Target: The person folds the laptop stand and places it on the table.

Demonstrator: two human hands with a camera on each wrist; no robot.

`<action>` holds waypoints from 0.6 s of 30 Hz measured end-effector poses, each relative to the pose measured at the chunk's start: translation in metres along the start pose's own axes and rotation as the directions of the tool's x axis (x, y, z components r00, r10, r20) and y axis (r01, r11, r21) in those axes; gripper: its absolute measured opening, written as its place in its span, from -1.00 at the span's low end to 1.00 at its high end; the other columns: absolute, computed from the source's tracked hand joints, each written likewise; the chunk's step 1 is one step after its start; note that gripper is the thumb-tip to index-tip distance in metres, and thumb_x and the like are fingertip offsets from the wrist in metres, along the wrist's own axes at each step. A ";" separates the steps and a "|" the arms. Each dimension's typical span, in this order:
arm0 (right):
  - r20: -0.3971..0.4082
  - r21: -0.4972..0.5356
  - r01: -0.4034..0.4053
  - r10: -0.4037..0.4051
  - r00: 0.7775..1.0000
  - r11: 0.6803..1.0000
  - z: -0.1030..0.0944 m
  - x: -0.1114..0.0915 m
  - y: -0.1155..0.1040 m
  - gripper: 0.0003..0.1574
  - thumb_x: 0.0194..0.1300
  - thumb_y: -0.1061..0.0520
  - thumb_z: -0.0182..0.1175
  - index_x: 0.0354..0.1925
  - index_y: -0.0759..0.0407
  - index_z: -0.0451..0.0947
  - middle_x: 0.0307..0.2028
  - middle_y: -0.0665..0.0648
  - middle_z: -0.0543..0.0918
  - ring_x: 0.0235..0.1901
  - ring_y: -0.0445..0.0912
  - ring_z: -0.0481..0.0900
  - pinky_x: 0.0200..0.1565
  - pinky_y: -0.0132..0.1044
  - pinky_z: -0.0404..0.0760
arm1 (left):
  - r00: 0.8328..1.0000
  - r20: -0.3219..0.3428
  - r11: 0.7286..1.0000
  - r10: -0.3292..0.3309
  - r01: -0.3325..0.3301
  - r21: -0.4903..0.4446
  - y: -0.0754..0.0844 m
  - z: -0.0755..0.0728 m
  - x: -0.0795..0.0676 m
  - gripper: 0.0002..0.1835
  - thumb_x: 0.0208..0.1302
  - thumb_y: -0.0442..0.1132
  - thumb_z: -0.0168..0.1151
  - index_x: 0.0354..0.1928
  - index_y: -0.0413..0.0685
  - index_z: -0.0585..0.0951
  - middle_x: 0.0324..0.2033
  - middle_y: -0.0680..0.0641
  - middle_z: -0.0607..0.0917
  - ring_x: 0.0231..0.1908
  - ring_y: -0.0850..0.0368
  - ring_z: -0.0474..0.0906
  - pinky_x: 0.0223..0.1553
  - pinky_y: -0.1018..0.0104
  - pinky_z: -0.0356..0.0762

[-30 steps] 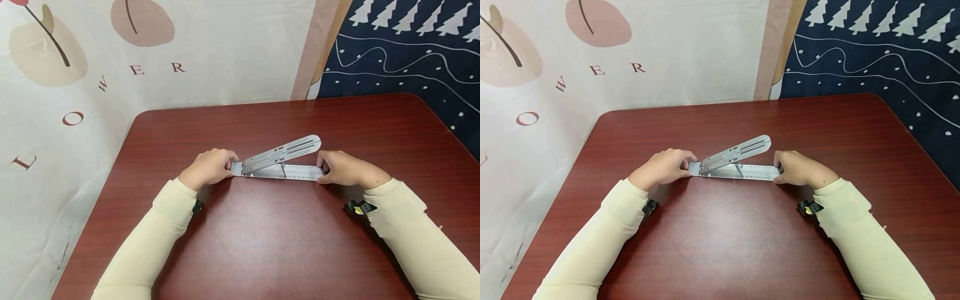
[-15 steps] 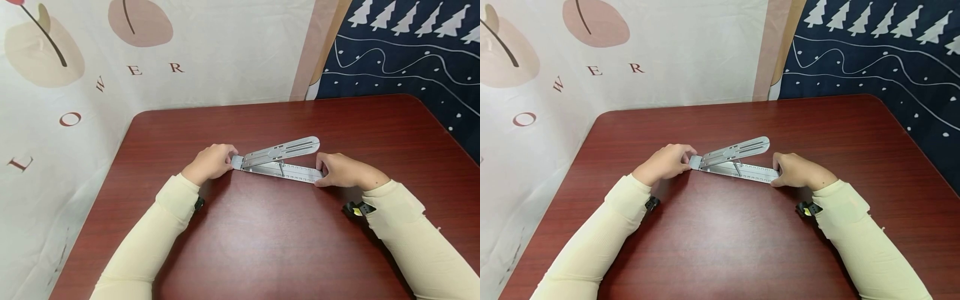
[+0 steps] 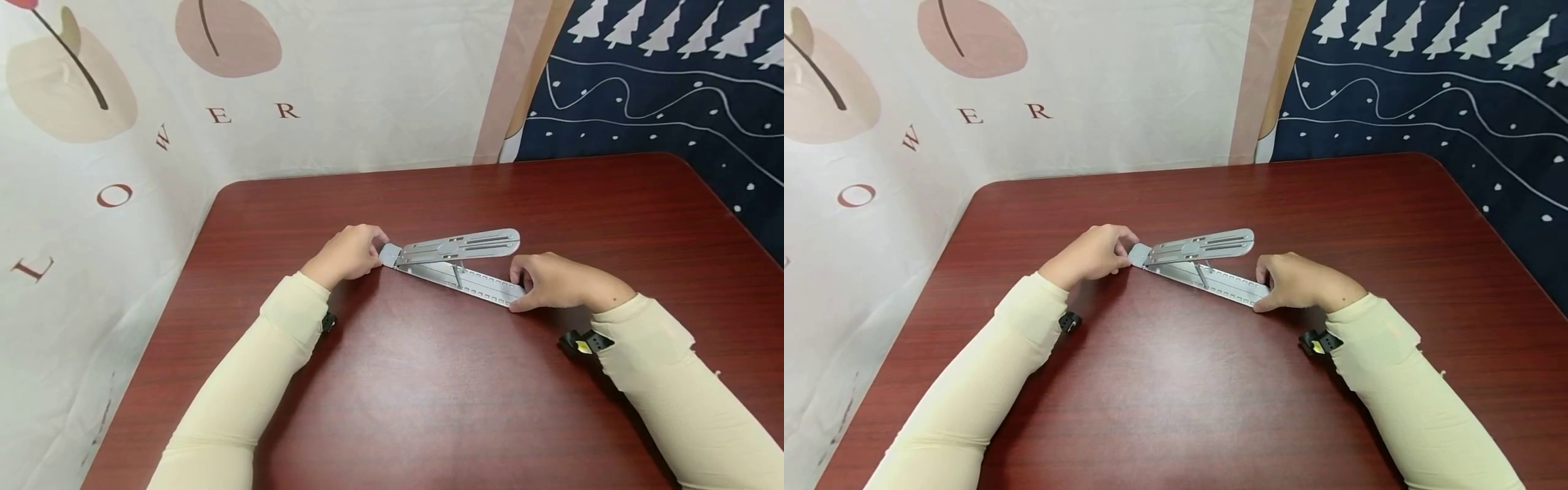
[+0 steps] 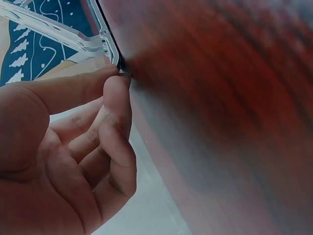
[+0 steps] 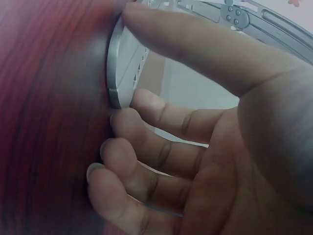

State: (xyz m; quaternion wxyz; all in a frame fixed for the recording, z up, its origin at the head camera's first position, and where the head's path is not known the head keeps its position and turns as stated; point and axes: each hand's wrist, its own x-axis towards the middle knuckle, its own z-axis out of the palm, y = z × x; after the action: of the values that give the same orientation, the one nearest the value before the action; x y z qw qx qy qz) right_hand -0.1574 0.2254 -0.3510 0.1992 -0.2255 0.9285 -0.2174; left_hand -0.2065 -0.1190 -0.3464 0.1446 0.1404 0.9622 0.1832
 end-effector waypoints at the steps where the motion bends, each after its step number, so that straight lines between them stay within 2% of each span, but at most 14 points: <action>1: 0.003 0.007 0.002 -0.002 1.000 1.000 0.000 0.000 0.000 -0.52 -0.03 0.04 0.53 -0.28 0.20 0.47 -0.56 0.03 0.49 -0.56 -0.16 0.39 -0.48 -0.31 0.38 | 1.000 0.000 1.000 -0.001 0.001 -0.006 0.000 0.000 0.001 -0.58 0.26 -0.32 0.30 0.18 -0.04 0.57 -0.29 0.00 0.76 -0.22 0.12 0.66 0.00 0.12 0.54; 10: 0.007 0.015 0.014 -0.014 1.000 1.000 0.001 -0.002 -0.004 -0.54 -0.03 0.05 0.53 -0.30 0.20 0.48 -0.58 0.02 0.50 -0.57 -0.17 0.40 -0.48 -0.32 0.39 | 1.000 0.002 1.000 -0.006 0.006 -0.014 0.002 -0.002 0.009 -0.60 0.27 -0.31 0.33 0.15 -0.05 0.59 -0.30 -0.01 0.77 -0.24 0.10 0.67 0.03 0.09 0.53; 18: 0.007 0.005 0.042 -0.042 0.999 0.999 0.004 0.000 -0.007 -0.61 -0.02 0.07 0.50 -0.33 0.18 0.50 -0.57 0.01 0.51 -0.56 -0.18 0.41 -0.47 -0.33 0.40 | 1.000 0.000 0.997 -0.024 0.024 -0.067 0.000 -0.003 0.017 -0.63 0.26 -0.34 0.32 0.11 -0.04 0.59 -0.32 -0.02 0.79 -0.39 0.14 0.69 0.02 0.12 0.52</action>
State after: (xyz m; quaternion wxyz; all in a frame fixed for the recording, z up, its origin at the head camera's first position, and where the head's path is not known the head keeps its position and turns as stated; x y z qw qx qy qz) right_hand -0.1535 0.2184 -0.3510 0.1985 -0.2452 0.9223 -0.2231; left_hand -0.2234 -0.1142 -0.3481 0.1511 0.1239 0.9572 0.2135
